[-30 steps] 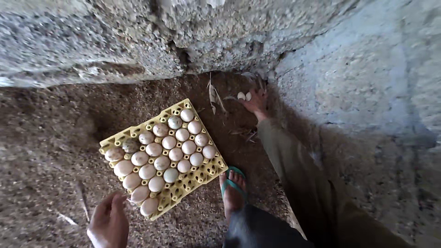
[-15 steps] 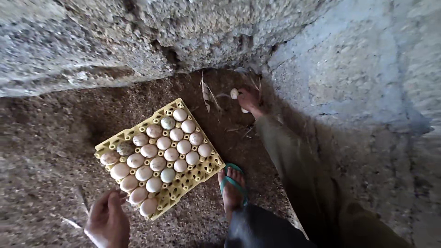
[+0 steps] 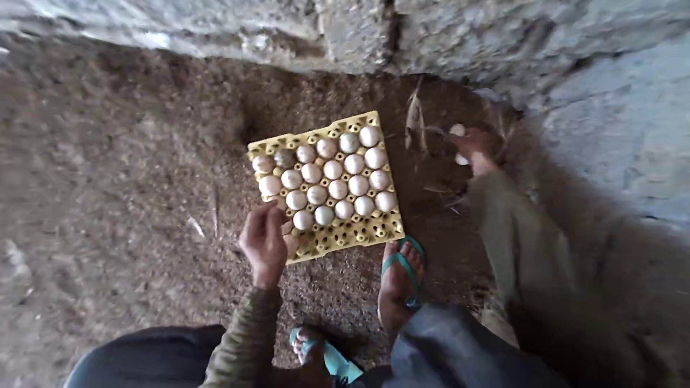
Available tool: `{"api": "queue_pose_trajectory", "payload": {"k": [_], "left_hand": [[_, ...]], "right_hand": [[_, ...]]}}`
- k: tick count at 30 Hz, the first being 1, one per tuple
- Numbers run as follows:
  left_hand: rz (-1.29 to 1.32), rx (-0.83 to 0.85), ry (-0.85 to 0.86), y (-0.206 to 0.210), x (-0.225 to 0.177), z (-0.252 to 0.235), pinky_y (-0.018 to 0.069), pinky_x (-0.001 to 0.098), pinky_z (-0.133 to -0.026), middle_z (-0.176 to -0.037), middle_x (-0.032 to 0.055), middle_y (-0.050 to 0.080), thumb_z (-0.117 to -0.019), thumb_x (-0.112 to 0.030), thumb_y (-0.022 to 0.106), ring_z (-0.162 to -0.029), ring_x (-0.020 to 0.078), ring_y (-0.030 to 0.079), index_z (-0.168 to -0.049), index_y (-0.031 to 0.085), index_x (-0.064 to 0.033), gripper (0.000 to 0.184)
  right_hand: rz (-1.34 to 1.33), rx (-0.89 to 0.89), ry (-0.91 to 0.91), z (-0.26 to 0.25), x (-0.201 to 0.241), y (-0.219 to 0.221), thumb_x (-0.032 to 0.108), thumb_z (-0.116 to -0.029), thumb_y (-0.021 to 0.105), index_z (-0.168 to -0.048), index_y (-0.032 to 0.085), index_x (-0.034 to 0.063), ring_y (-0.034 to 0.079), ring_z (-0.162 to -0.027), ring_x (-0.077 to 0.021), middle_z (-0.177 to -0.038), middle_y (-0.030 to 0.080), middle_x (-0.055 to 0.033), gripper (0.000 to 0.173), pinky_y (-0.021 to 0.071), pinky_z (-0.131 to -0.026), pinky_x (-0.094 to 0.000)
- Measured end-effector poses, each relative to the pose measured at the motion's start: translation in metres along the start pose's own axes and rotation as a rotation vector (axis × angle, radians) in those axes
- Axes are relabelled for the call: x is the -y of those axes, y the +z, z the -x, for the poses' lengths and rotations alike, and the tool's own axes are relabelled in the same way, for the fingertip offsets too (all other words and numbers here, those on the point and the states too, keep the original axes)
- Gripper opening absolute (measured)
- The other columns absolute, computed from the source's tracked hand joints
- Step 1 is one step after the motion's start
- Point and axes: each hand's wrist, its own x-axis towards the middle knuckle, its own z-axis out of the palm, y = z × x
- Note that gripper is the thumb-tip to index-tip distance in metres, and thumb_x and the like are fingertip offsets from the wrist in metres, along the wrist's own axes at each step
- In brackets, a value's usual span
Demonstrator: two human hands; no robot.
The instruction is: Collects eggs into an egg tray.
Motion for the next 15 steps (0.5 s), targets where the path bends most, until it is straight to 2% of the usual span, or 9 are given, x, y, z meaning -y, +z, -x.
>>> {"api": "queue_pose_trajectory", "payload": {"k": [3, 6, 8, 10, 12, 13, 15], "left_hand": [[0.024, 0.047, -0.011, 0.015, -0.005, 0.009, 0.0592, 0.0258, -0.076, -0.09, -0.0025, 0.069, -0.1037, -0.01, 0.05, -0.079, 0.0026, 0.067, -0.115, 0.063, 0.0051, 0.023], [0.021, 0.17, -0.077, 0.035, -0.014, 0.022, 0.0589, 0.0305, -0.076, -0.092, 0.007, 0.07, -0.102, -0.009, 0.051, -0.08, 0.0094, 0.067, -0.115, 0.065, 0.0068, 0.025], [0.056, 0.316, -0.121, 0.055, -0.024, 0.032, 0.0604, 0.034, -0.079, -0.098, 0.0115, 0.071, -0.1027, -0.011, 0.054, -0.085, 0.0139, 0.07, -0.116, 0.066, 0.0063, 0.025], [0.109, 0.47, -0.212, 0.079, -0.037, 0.041, 0.0597, 0.0337, -0.084, -0.105, 0.0119, 0.072, -0.1035, -0.015, 0.057, -0.092, 0.0145, 0.07, -0.121, 0.067, 0.0038, 0.028], [0.189, 0.551, -0.336, 0.099, -0.05, 0.047, 0.0592, 0.0331, -0.086, -0.11, 0.0126, 0.072, -0.1042, -0.021, 0.058, -0.096, 0.0144, 0.07, -0.127, 0.064, 0.0033, 0.034], [0.228, 0.558, -0.4, 0.106, -0.055, 0.048, 0.0591, 0.0342, -0.087, -0.114, 0.0141, 0.071, -0.104, -0.023, 0.058, -0.097, 0.0156, 0.07, -0.131, 0.061, 0.0035, 0.038], [0.281, 0.55, -0.514, 0.109, -0.063, 0.048, 0.0591, 0.0358, -0.088, -0.123, 0.0152, 0.067, -0.1029, -0.027, 0.061, -0.099, 0.0174, 0.07, -0.141, 0.055, 0.001, 0.047]], "right_hand": [[-0.202, -0.017, 0.024, 0.005, -0.003, 0.008, 0.047, -0.0914, 0.074, -0.135, 0.063, 0.0041, 0.056, -0.127, -0.0445, -0.134, 0.061, -0.0274, 0.063, 0.0429, -0.104, -0.0673], [-0.53, -0.054, 0.037, 0.037, -0.01, 0.015, 0.051, -0.087, 0.075, -0.139, 0.059, 0.0117, 0.059, -0.121, -0.0311, -0.134, 0.061, -0.017, 0.067, 0.0503, -0.098, -0.0562], [-0.72, -0.025, 0.005, 0.08, -0.009, 0.016, 0.052, -0.0872, 0.074, -0.141, 0.056, 0.0186, 0.063, -0.11, -0.0212, -0.129, 0.063, -0.0079, 0.066, 0.0552, -0.089, -0.0468], [-0.855, 0.056, -0.054, 0.135, -0.006, 0.018, 0.047, -0.0939, 0.069, -0.145, 0.049, 0.0211, 0.064, -0.091, -0.016, -0.116, 0.063, -0.004, 0.061, 0.0577, -0.076, -0.0395], [-0.866, 0.134, -0.149, 0.191, 0.001, 0.02, 0.034, -0.0981, 0.062, -0.146, 0.044, 0.0141, 0.066, -0.071, -0.0146, -0.096, 0.063, -0.003, 0.054, 0.0609, -0.063, -0.0355], [-0.833, 0.174, -0.192, 0.218, 0.005, 0.02, 0.028, -0.0956, 0.061, -0.145, 0.044, 0.01, 0.067, -0.068, -0.015, -0.091, 0.064, -0.0036, 0.055, 0.0618, -0.062, -0.0357], [-0.745, 0.24, -0.271, 0.261, 0.015, 0.023, 0.023, -0.087, 0.069, -0.141, 0.049, 0.005, 0.068, -0.077, -0.0151, -0.099, 0.067, -0.0067, 0.06, 0.0622, -0.068, -0.0361]]}}
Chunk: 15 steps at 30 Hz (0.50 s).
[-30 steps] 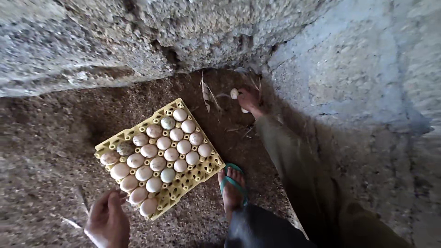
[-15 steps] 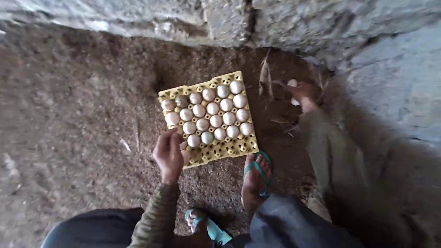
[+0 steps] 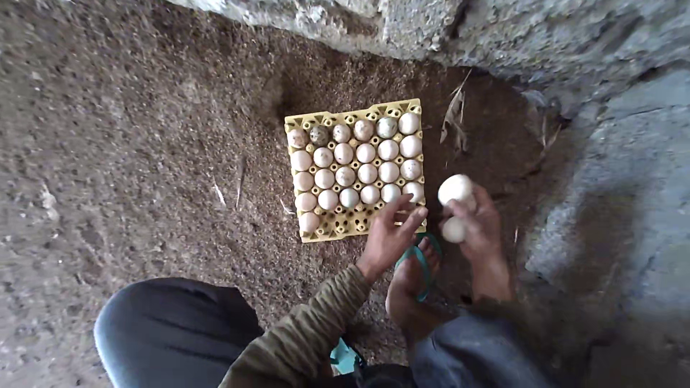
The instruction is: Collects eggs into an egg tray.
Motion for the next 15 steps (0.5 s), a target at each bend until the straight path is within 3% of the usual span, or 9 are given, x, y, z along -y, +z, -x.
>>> {"api": "queue_pose_trajectory", "payload": {"k": [3, 5, 7, 9, 12, 15], "left_hand": [[0.083, -0.036, -0.039, -0.006, 0.004, 0.009, 0.0603, 0.0342, -0.086, -0.117, 0.0124, 0.07, -0.098, -0.025, 0.069, -0.094, 0.0153, 0.071, -0.139, 0.057, -0.0012, 0.049], [0.029, -0.093, -0.054, -0.019, 0.014, 0.02, 0.0599, 0.034, -0.087, -0.109, 0.0118, 0.072, -0.0939, -0.025, 0.074, -0.093, 0.0145, 0.071, -0.132, 0.061, -0.0007, 0.047], [-0.119, -0.183, -0.059, -0.039, 0.026, 0.032, 0.059, 0.0347, -0.088, -0.108, 0.0117, 0.072, -0.0918, -0.028, 0.076, -0.095, 0.0146, 0.071, -0.129, 0.063, -0.0018, 0.048], [-0.295, -0.312, 0.014, -0.064, 0.037, 0.043, 0.0596, 0.0363, -0.087, -0.112, 0.0127, 0.071, -0.0884, -0.028, 0.08, -0.097, 0.0169, 0.071, -0.126, 0.066, -0.0037, 0.047], [-0.504, -0.417, 0.14, -0.098, 0.05, 0.045, 0.0577, 0.0423, -0.09, -0.13, 0.0218, 0.054, -0.0831, -0.022, 0.084, -0.11, 0.0285, 0.062, -0.126, 0.067, -0.0045, 0.049], [-0.652, -0.416, 0.204, -0.113, 0.057, 0.04, 0.0553, 0.0464, -0.093, -0.126, 0.0222, 0.06, -0.0845, -0.019, 0.082, -0.112, 0.0312, 0.063, -0.125, 0.069, -0.0054, 0.044]], "right_hand": [[0.21, 0.127, -0.04, 0.031, 0.003, 0.03, 0.025, -0.0787, 0.083, -0.132, 0.062, 0.0036, 0.067, -0.102, -0.0159, -0.124, 0.063, -0.0125, 0.061, 0.0598, -0.085, -0.0355], [0.285, 0.234, -0.062, 0.038, -0.005, 0.049, 0.02, -0.0768, 0.086, -0.128, 0.065, 0.0032, 0.062, -0.112, -0.0201, -0.13, 0.059, -0.0165, 0.058, 0.0569, -0.091, -0.0374], [0.333, 0.36, -0.104, 0.038, -0.018, 0.065, 0.026, -0.0788, 0.087, -0.127, 0.067, 0.0052, 0.06, -0.118, -0.023, -0.131, 0.059, -0.017, 0.056, 0.0545, -0.097, -0.0409], [0.382, 0.463, -0.157, 0.035, -0.027, 0.08, 0.027, -0.0868, 0.08, -0.128, 0.069, 0.0086, 0.061, -0.119, -0.0238, -0.131, 0.061, -0.0164, 0.046, 0.0539, -0.099, -0.0417], [0.522, 0.545, -0.16, 0.03, -0.024, 0.098, 0.015, -0.094, 0.065, -0.137, 0.065, 0.0115, 0.059, -0.122, -0.0284, -0.135, 0.058, -0.018, 0.043, 0.0518, -0.101, -0.045], [0.656, 0.549, -0.145, 0.026, -0.017, 0.117, 0.021, -0.0939, 0.071, -0.145, 0.052, 0.0054, 0.062, -0.123, -0.0347, -0.14, 0.057, -0.0215, 0.057, 0.052, -0.102, -0.0517]]}}
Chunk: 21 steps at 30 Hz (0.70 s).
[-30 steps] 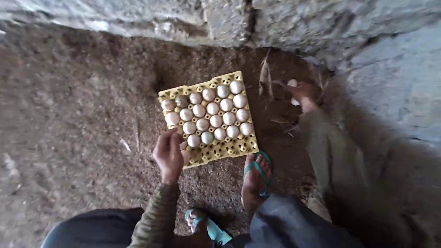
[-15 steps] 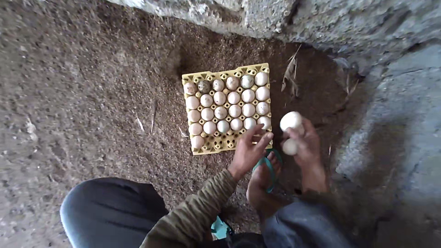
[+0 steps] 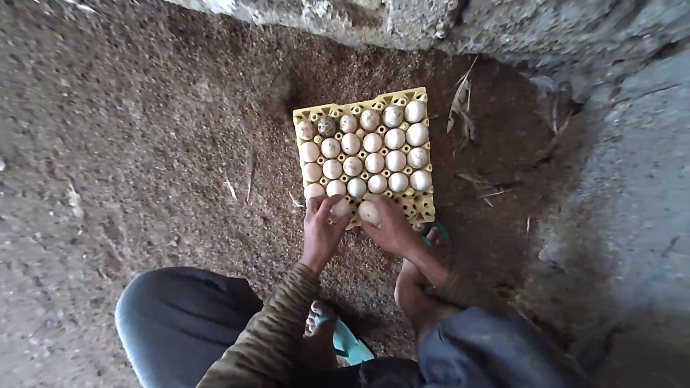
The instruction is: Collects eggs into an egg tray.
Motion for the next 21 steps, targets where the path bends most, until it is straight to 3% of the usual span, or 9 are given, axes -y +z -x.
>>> {"api": "queue_pose_trajectory", "payload": {"k": [2, 4, 7, 11, 15, 18, 21], "left_hand": [[-0.087, 0.006, 0.05, 0.0, 0.006, 0.0, 0.0489, 0.0556, -0.1, -0.125, 0.0196, 0.065, -0.0872, -0.021, 0.079, -0.117, 0.0354, 0.062, -0.122, 0.071, -0.0059, 0.038], [-0.146, 0.003, 0.1, 0.002, 0.014, 0.001, 0.0446, 0.0601, -0.1, -0.122, 0.0169, 0.068, -0.0893, -0.022, 0.077, -0.117, 0.037, 0.061, -0.117, 0.074, -0.0067, 0.032], [-0.167, 0.009, 0.136, 0.004, 0.02, 0.003, 0.0442, 0.0581, -0.099, -0.118, 0.0123, 0.071, -0.092, -0.021, 0.073, -0.114, 0.033, 0.063, -0.11, 0.077, -0.0076, 0.023], [-0.121, -0.082, 0.104, -0.004, 0.02, 0.0, 0.0466, 0.0583, -0.098, -0.119, 0.0168, 0.069, -0.0944, -0.024, 0.068, -0.115, 0.0355, 0.062, -0.115, 0.073, -0.0035, 0.03], [-0.075, -0.166, -0.163, -0.025, 0.029, -0.016, 0.0485, 0.054, -0.099, -0.122, 0.0233, 0.064, -0.1003, -0.019, 0.06, -0.117, 0.0361, 0.06, -0.119, 0.068, 0.0026, 0.03], [0.108, -0.135, -0.412, -0.031, 0.046, -0.03, 0.0518, 0.0495, -0.096, -0.124, 0.0202, 0.065, -0.1064, -0.026, 0.052, -0.112, 0.0289, 0.065, -0.131, 0.061, -0.0001, 0.037], [0.309, -0.072, -0.543, -0.029, 0.063, -0.048, 0.0512, 0.047, -0.095, -0.122, 0.0195, 0.065, -0.1087, -0.031, 0.046, -0.108, 0.0258, 0.064, -0.134, 0.058, -0.0005, 0.042]], "right_hand": [[0.072, 0.024, 0.026, -0.007, 0.007, 0.003, 0.03, -0.0927, 0.075, -0.141, 0.051, 0.0019, 0.064, -0.119, -0.0355, -0.135, 0.059, -0.0218, 0.061, 0.0526, -0.1, -0.053], [0.149, 0.006, -0.052, -0.013, 0.005, 0.006, 0.038, -0.0942, 0.073, -0.134, 0.059, 0.0, 0.066, -0.112, -0.0354, -0.129, 0.062, -0.0222, 0.057, 0.0552, -0.095, -0.0522], [0.177, -0.222, -0.292, -0.015, -0.009, 0.013, 0.044, -0.0954, 0.07, -0.114, 0.07, -0.0002, 0.071, -0.096, -0.0322, -0.115, 0.066, -0.0199, 0.048, 0.0607, -0.08, -0.0479], [0.121, -0.576, -0.641, -0.03, -0.023, 0.021, 0.024, -0.0955, 0.069, -0.091, 0.072, 0.0005, 0.069, -0.093, -0.0259, -0.096, 0.069, -0.0155, 0.023, 0.0595, -0.083, -0.0352], [0.22, -0.689, -0.768, -0.048, -0.041, 0.033, 0.018, -0.0969, 0.067, -0.09, 0.071, 0.0026, 0.069, -0.091, -0.0269, -0.093, 0.069, -0.0142, 0.017, 0.0584, -0.083, -0.038], [0.142, -0.812, -0.651, -0.038, -0.039, 0.013, 0.014, -0.0951, 0.069, -0.092, 0.073, -0.0006, 0.071, -0.094, -0.0275, -0.095, 0.072, -0.0159, 0.016, 0.0592, -0.086, -0.0383], [0.143, -0.93, -0.223, -0.026, -0.049, -0.043, 0.011, -0.1017, 0.058, -0.105, 0.07, -0.0075, 0.069, -0.105, -0.0331, -0.109, 0.07, -0.0232, 0.023, 0.0575, -0.094, -0.0431]]}}
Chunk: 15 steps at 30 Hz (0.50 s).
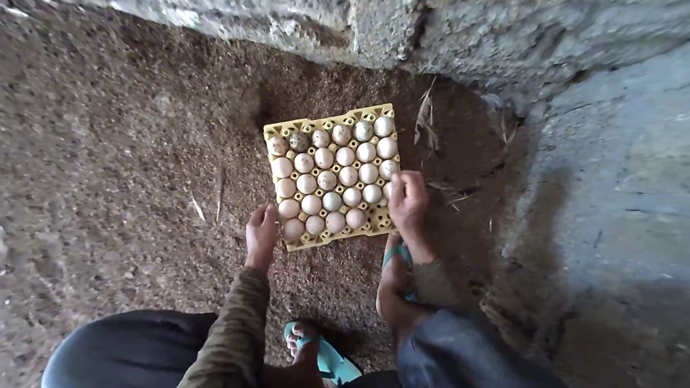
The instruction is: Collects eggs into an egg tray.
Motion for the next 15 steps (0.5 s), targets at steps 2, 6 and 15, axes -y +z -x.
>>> {"api": "queue_pose_trajectory", "payload": {"k": [2, 6, 15], "left_hand": [[0.044, 0.017, -0.041, 0.003, -0.005, -0.011, 0.0527, 0.0445, -0.093, -0.118, 0.02, 0.065, -0.1098, -0.031, 0.045, -0.104, 0.0244, 0.065, -0.13, 0.06, 0.0015, 0.041], [0.075, 0.012, -0.113, 0.009, -0.022, -0.028, 0.0515, 0.0432, -0.087, -0.111, 0.0174, 0.063, -0.1116, -0.039, 0.036, -0.097, 0.0221, 0.061, -0.127, 0.059, 0.0026, 0.05], [0.04, 0.092, -0.179, 0.006, -0.026, -0.034, 0.0493, 0.058, -0.098, -0.121, 0.0278, 0.065, -0.1111, -0.05, 0.023, -0.112, 0.0382, 0.064, -0.128, 0.062, 0.0045, 0.069]], "right_hand": [[0.129, 0.088, 0.237, -0.018, -0.026, -0.015, 0.014, -0.107, 0.045, -0.121, 0.065, -0.0049, 0.064, -0.115, -0.0362, -0.123, 0.065, -0.0241, 0.031, 0.053, -0.1, -0.0484], [0.043, 0.435, 0.511, -0.034, -0.044, -0.017, 0.029, -0.1129, 0.032, -0.139, 0.057, -0.0006, 0.06, -0.127, -0.0377, -0.136, 0.061, -0.0244, 0.046, 0.0453, -0.109, -0.0557], [-0.419, 0.444, 0.686, -0.042, -0.024, 0.0, 0.035, -0.1125, 0.03, -0.148, 0.051, 0.0045, 0.055, -0.133, -0.0233, -0.145, 0.057, -0.0161, 0.051, 0.0454, -0.112, -0.0455]]}}
